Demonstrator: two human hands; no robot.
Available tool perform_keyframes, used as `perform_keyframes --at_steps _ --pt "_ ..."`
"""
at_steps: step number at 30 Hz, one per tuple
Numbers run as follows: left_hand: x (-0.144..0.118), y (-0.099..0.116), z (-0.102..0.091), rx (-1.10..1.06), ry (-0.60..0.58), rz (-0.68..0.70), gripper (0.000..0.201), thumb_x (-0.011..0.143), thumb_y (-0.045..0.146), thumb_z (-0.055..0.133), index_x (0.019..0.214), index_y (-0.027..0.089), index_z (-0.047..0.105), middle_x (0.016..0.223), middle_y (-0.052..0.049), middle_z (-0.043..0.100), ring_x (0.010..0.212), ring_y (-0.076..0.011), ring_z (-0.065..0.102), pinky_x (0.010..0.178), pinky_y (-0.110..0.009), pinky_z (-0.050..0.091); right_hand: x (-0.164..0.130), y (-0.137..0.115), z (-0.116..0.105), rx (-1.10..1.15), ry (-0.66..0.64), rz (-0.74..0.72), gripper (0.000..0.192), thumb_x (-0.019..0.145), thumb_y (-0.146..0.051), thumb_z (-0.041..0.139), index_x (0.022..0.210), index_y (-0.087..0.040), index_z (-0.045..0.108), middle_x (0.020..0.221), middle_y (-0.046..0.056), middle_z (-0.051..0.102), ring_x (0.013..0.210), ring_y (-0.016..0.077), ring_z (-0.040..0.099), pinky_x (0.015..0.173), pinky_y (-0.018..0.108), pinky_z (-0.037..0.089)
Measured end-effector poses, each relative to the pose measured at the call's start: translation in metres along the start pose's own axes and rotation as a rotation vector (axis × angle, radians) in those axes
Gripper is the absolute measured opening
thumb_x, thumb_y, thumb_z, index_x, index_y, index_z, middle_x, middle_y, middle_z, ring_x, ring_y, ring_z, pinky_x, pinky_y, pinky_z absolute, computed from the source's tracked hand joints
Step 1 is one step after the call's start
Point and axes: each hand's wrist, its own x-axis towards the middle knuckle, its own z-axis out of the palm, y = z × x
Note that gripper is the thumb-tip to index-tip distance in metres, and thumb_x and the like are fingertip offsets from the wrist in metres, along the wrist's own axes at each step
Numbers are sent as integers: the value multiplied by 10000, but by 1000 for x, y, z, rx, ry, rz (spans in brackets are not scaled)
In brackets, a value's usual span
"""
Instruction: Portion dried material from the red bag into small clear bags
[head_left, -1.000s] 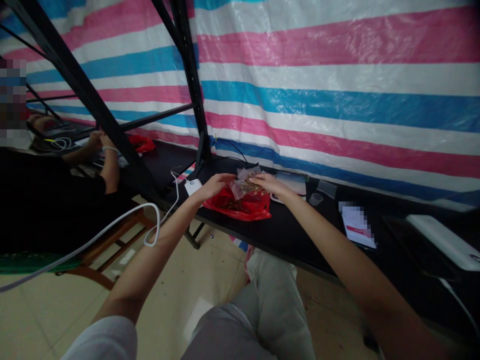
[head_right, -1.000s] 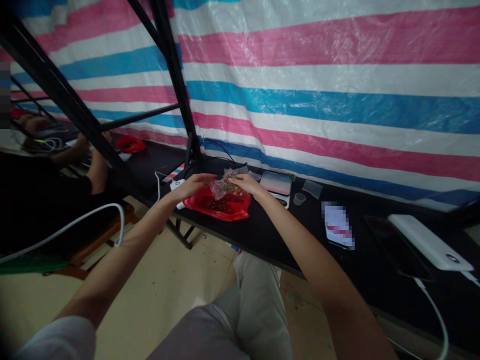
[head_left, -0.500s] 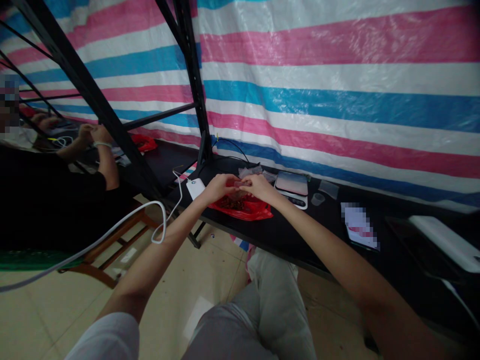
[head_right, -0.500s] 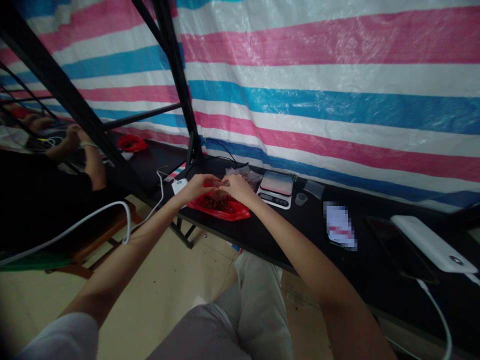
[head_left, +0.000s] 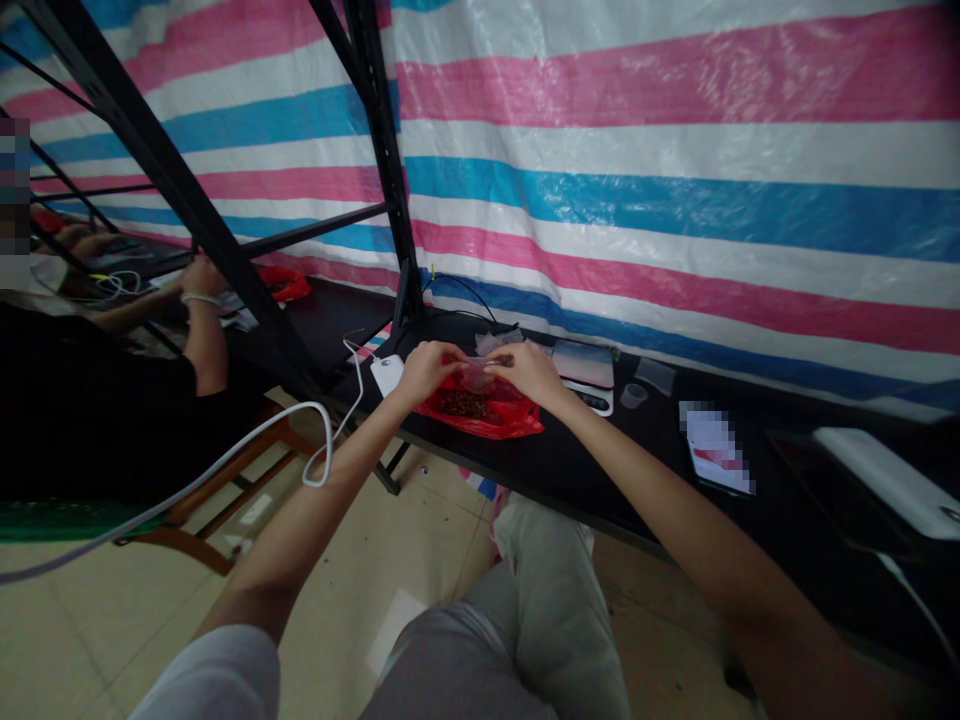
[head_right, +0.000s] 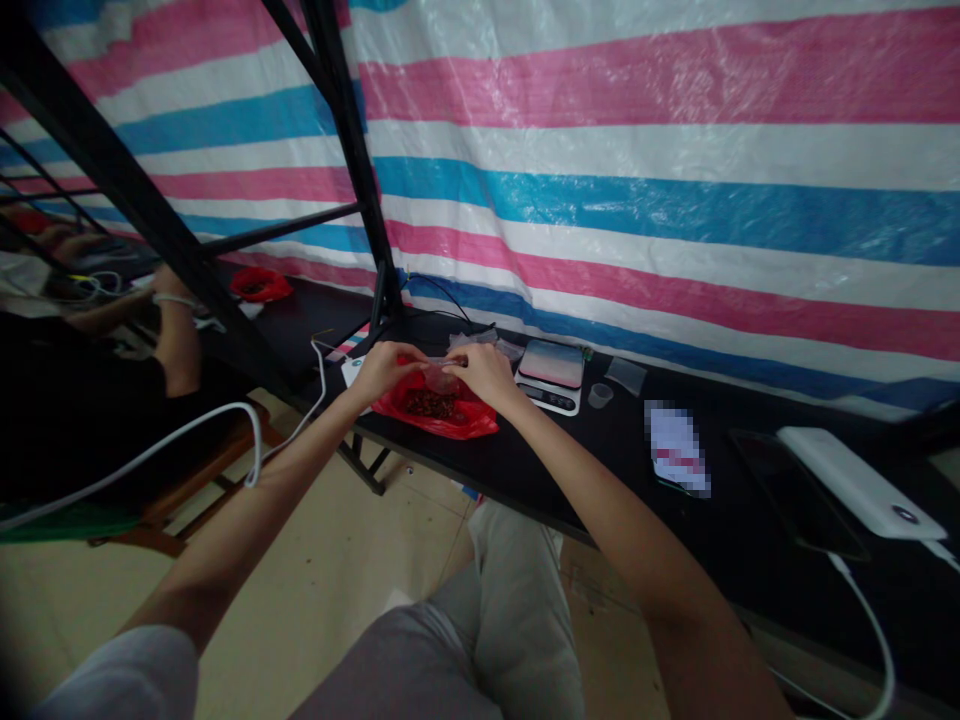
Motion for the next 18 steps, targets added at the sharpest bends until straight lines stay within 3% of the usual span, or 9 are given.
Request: perform_keyframes --at_steps 10,18 --pt "-1 3 -3 174 40 13 181 756 339 588 821 220 708 772 -44 698 736 -184 600 667 -253 384 -2 6 6 41 53 20 163 782 -328 602 890 -273 711 902 8 709 830 173 638 733 254 448" --pt "-2 -2 -2 175 63 31 191 770 338 568 794 212 710 773 -53 689 755 -198 593 690 -269 380 -5 5 7 35 79 37 161 769 -350 612 868 -272 712 876 2 712 804 169 638 697 243 441"
